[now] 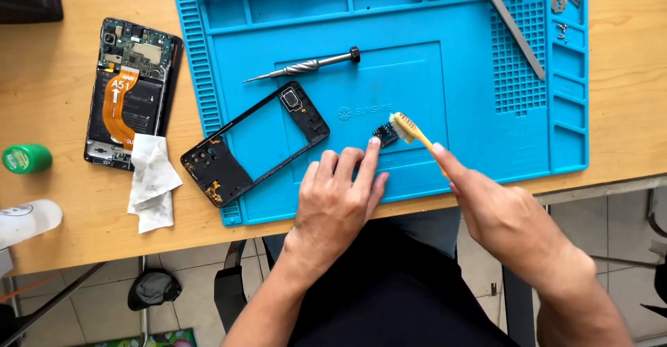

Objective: Repairing a mobile phone by desoldering components with a heat gun, cleaning the area, and reassembling the device.

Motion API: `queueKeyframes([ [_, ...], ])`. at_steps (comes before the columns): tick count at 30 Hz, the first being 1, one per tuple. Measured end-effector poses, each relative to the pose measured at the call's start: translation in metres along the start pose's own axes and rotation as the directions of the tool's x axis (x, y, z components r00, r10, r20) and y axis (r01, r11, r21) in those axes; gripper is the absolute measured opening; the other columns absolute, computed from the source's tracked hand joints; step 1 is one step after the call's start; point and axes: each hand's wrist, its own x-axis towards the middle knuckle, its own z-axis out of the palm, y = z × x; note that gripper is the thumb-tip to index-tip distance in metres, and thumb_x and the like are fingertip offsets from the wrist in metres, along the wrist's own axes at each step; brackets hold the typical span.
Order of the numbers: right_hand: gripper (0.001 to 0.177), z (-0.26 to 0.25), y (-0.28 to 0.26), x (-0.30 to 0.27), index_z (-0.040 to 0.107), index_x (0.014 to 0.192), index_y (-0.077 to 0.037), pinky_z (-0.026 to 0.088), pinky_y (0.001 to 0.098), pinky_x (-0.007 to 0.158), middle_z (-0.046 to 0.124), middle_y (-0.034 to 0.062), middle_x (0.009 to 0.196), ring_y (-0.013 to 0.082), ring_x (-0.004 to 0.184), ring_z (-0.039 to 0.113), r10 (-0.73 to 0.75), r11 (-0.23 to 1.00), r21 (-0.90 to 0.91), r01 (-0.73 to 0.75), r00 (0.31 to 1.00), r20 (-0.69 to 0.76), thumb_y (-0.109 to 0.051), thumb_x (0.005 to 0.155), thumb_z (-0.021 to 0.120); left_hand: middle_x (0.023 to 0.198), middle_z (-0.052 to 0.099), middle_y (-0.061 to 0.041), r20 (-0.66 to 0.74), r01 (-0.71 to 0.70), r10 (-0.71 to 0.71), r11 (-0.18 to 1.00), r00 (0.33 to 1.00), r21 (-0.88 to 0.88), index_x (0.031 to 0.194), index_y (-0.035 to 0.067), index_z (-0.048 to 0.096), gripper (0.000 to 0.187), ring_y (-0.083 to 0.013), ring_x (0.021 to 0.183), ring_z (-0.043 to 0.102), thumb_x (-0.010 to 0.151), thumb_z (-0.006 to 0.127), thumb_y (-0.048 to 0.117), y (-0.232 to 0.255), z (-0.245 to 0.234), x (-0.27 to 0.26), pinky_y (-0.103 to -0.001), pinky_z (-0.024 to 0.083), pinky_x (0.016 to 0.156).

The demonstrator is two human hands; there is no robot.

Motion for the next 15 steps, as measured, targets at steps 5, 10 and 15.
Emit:
queueKeyframes([
  [5,0.061,0.006,-0.006,-0.016,0.037,0.162,-0.011,0.046,0.0472,0.047,0.071,0.0101,0.109,0.0286,0.065,0.065,0.049,0.999,0.002,-0.049,0.999,-0.004,-0.010,0.104,0.055,0.103,0.063,-0.011,-0.044,0.008,-0.018,0.979,0.999,-0.204,0.126,0.003,0.070,0.031,-0.0246,0.086,0.056,0.102,0.071,0.023,-0.011,-0.007,0.000,-0.038,0.045,0.061],
  [10,0.073,0.023,-0.010,-0.006,0.031,0.165,-0.022,0.039,0.0476,0.039,0.038,0.0016,0.073,0.0285,0.047,0.044,0.020,0.984,-0.178,0.008,0.988,0.155,-0.005,0.098,0.055,0.103,0.063,-0.007,-0.039,-0.096,0.090,0.973,0.995,-0.208,0.117,0.012,0.069,0.013,-0.0282,0.082,0.054,0.104,0.067,0.014,-0.043,-0.018,0.051,-0.040,0.044,0.066],
  [15,0.079,0.015,-0.018,-0.011,0.030,0.166,-0.020,0.043,0.0434,0.036,0.041,0.0001,0.073,0.0262,0.046,0.046,0.005,0.963,-0.265,0.047,0.982,0.191,0.001,0.093,0.052,0.101,0.063,-0.005,0.205,-0.322,0.325,0.945,0.923,-0.051,0.112,0.020,0.059,0.059,-0.0264,0.085,0.059,0.073,0.087,0.055,-0.059,0.045,0.114,-0.041,0.044,0.071],
])
